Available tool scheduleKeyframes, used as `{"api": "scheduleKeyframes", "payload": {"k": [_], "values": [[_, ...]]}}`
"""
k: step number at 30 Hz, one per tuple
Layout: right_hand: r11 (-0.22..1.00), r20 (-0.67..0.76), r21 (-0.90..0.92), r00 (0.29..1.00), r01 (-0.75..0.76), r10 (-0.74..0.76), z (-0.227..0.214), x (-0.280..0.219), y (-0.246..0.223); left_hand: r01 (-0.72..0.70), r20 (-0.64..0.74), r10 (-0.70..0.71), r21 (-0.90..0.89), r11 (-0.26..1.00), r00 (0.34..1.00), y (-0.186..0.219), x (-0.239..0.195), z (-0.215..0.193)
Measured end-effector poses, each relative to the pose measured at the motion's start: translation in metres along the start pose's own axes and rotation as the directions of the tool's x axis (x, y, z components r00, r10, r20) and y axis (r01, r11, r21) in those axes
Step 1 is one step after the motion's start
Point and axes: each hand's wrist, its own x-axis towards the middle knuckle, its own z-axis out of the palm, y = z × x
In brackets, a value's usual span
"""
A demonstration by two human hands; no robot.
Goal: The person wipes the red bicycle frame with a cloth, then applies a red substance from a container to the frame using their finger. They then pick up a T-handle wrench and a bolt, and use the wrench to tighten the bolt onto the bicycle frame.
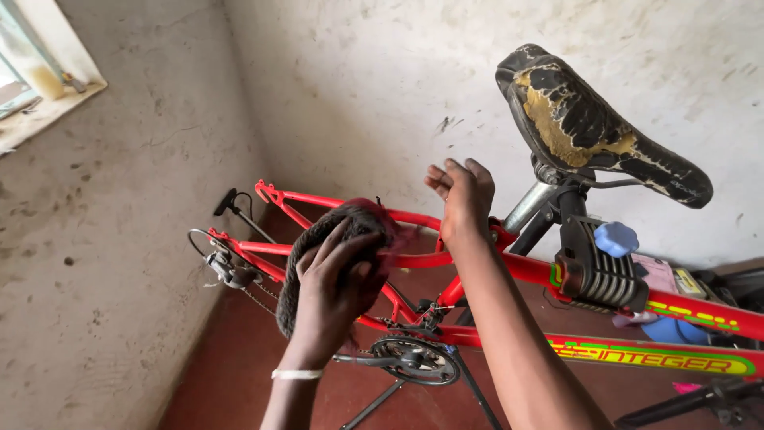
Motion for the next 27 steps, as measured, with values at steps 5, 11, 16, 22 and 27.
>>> {"api": "scheduleKeyframes", "payload": {"k": [5, 11, 16, 22, 27], "values": [[0.983, 0.189, -0.171, 0.982, 0.066, -0.033, 0.001, -0.018, 0.0, 0.108, -0.054, -0.098, 0.235, 0.966, 0.994, -0.01, 0.014, 0.008], [0.933, 0.329, -0.306, 0.941, 0.187, -0.081, -0.007, -0.022, 0.008, 0.024, -0.11, -0.007, 0.151, 0.988, 0.994, -0.048, 0.013, 0.03], [0.925, 0.345, -0.307, 0.932, 0.224, -0.111, -0.007, -0.019, 0.01, 0.077, 0.14, -0.071, -0.032, 0.997, 0.988, -0.053, 0.044, 0.001], [0.917, 0.328, -0.331, 0.938, 0.221, -0.108, -0.003, -0.022, 0.012, 0.238, 0.264, -0.217, -0.048, 0.97, 0.94, -0.056, 0.046, 0.005], [0.879, 0.325, -0.361, 0.926, 0.311, -0.194, -0.01, -0.009, 0.022, -0.079, -0.353, 0.214, 0.36, 0.93, 0.911, -0.041, 0.017, 0.038]]}}
